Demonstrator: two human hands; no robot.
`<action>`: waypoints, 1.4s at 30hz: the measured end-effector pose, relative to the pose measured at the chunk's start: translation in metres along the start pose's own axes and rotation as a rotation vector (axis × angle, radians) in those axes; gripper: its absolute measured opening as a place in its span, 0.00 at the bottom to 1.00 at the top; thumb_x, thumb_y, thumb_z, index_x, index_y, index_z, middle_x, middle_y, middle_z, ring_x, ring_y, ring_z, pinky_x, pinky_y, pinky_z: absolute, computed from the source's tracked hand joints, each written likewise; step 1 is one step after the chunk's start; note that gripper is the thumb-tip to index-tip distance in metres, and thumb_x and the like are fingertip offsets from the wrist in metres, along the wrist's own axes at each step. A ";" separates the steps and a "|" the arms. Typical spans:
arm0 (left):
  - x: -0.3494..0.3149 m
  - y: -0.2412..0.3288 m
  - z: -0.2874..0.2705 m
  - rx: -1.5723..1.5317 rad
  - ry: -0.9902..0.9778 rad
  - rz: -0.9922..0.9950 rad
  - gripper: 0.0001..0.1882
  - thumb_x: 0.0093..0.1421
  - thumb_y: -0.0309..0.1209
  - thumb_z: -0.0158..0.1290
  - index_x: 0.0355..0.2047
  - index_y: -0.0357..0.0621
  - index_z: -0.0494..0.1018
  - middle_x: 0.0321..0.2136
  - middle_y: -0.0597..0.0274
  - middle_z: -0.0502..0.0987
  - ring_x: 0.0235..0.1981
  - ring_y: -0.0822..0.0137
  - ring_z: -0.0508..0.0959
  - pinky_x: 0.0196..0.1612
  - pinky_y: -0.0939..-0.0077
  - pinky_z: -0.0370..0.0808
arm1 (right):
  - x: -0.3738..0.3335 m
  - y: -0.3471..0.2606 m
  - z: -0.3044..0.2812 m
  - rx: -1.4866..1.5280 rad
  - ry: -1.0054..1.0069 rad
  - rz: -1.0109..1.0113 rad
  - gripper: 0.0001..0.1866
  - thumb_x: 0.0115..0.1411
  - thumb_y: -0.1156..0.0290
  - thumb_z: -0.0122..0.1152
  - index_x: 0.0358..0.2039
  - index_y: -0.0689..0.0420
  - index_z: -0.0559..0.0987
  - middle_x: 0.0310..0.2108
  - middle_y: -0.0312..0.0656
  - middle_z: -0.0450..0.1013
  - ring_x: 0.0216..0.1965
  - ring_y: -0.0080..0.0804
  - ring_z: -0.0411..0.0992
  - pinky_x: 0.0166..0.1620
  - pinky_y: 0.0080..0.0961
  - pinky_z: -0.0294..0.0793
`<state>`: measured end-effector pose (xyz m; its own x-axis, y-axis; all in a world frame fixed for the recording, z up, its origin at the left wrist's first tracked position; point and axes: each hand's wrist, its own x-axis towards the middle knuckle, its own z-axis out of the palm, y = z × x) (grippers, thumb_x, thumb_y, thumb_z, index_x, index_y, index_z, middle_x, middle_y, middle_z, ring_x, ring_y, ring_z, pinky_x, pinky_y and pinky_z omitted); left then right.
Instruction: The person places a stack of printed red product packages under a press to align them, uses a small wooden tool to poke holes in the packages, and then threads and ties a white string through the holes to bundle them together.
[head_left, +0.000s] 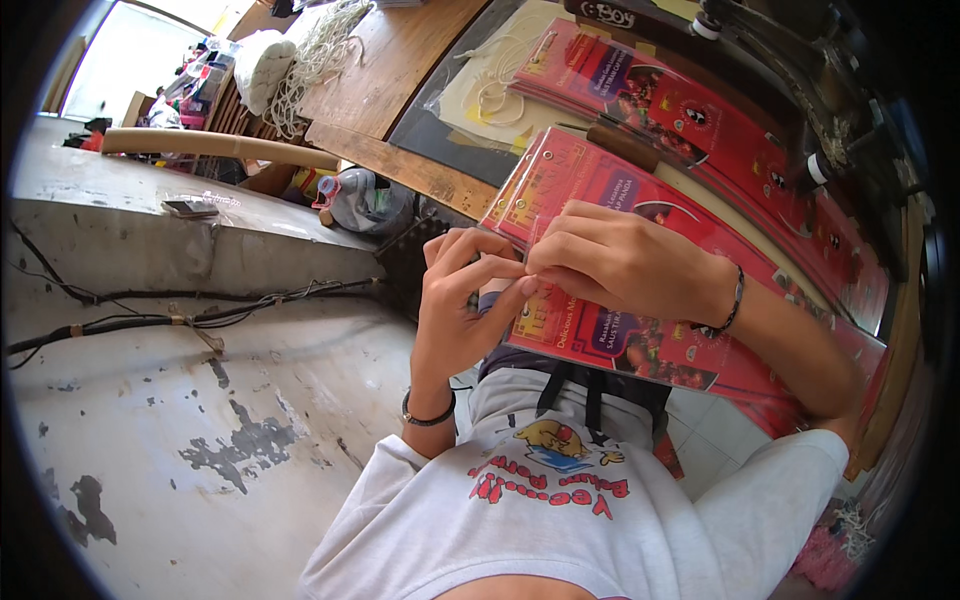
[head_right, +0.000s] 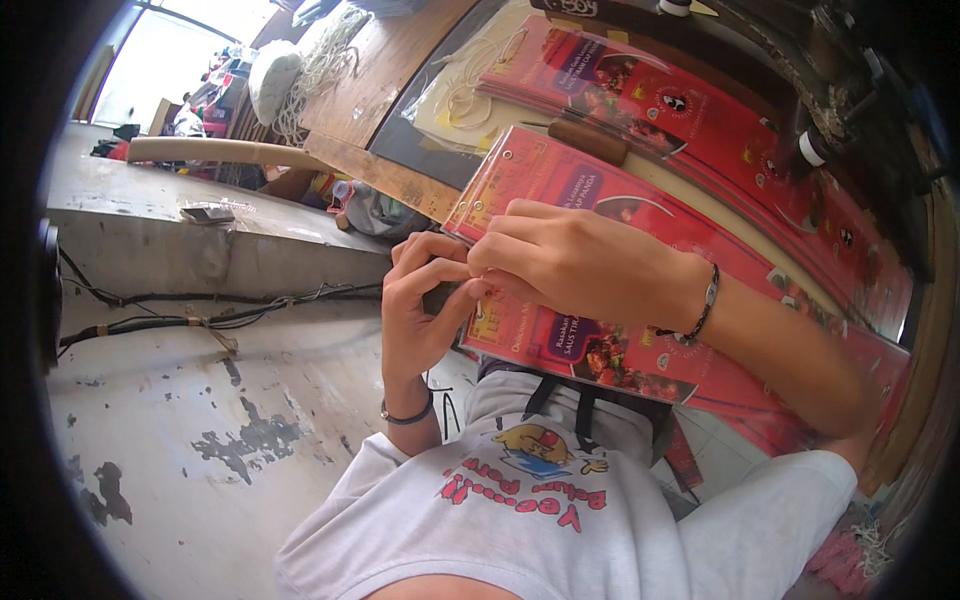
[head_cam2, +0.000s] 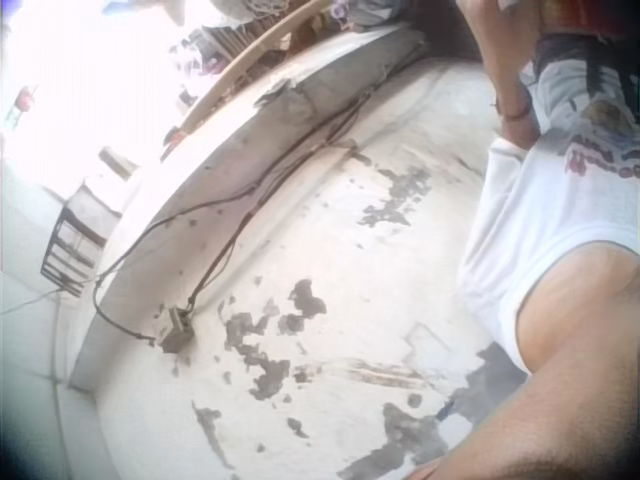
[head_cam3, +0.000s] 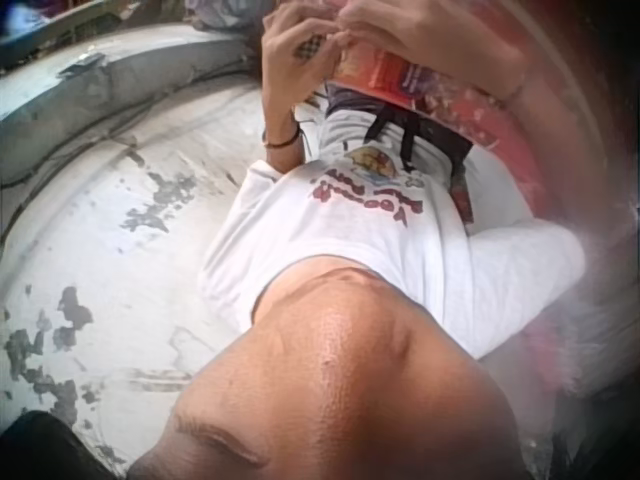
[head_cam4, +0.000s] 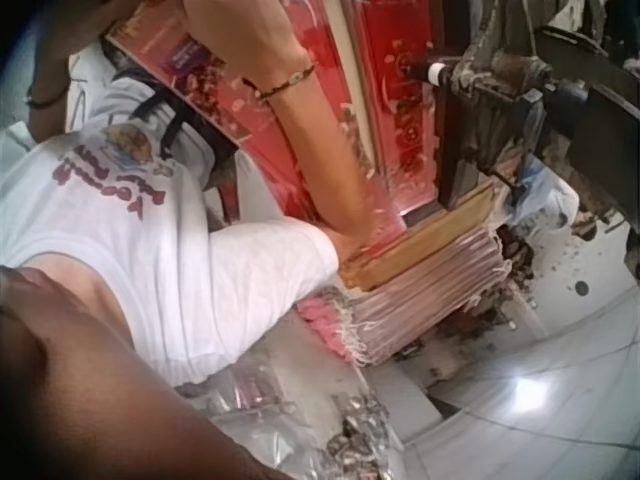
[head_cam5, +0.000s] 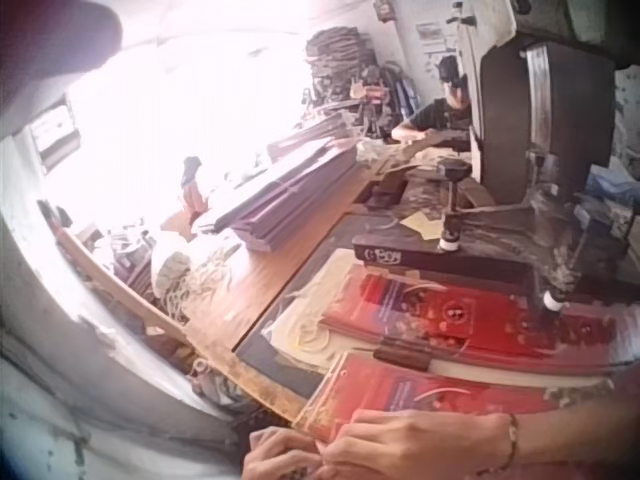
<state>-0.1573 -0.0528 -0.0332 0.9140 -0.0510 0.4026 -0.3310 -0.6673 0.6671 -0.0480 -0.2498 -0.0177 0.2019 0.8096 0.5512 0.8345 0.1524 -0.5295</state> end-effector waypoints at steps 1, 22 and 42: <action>-0.001 -0.001 0.002 -0.042 0.004 -0.018 0.07 0.50 0.31 0.65 0.29 0.44 0.79 0.31 0.64 0.76 0.35 0.63 0.74 0.46 0.69 0.62 | 0.000 0.001 0.000 0.019 0.021 0.016 0.09 0.58 0.76 0.63 0.38 0.59 0.74 0.33 0.41 0.73 0.36 0.40 0.73 0.40 0.33 0.75; -0.003 -0.002 0.016 -0.248 0.081 -0.081 0.07 0.54 0.25 0.60 0.34 0.36 0.80 0.29 0.59 0.75 0.32 0.66 0.73 0.37 0.75 0.68 | 0.002 0.007 -0.014 0.355 -0.003 0.272 0.11 0.58 0.67 0.67 0.35 0.61 0.80 0.27 0.42 0.75 0.28 0.31 0.77 0.31 0.24 0.75; 0.010 0.024 0.013 0.040 0.274 0.070 0.10 0.48 0.23 0.67 0.32 0.40 0.81 0.28 0.62 0.81 0.29 0.65 0.77 0.37 0.73 0.70 | -0.001 0.000 -0.010 0.210 0.068 0.274 0.10 0.55 0.69 0.65 0.31 0.63 0.79 0.26 0.47 0.77 0.26 0.42 0.77 0.31 0.30 0.74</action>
<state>-0.1528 -0.0789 -0.0208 0.7899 0.1018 0.6047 -0.3761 -0.6984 0.6089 -0.0426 -0.2562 -0.0118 0.4435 0.7979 0.4084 0.6222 0.0539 -0.7810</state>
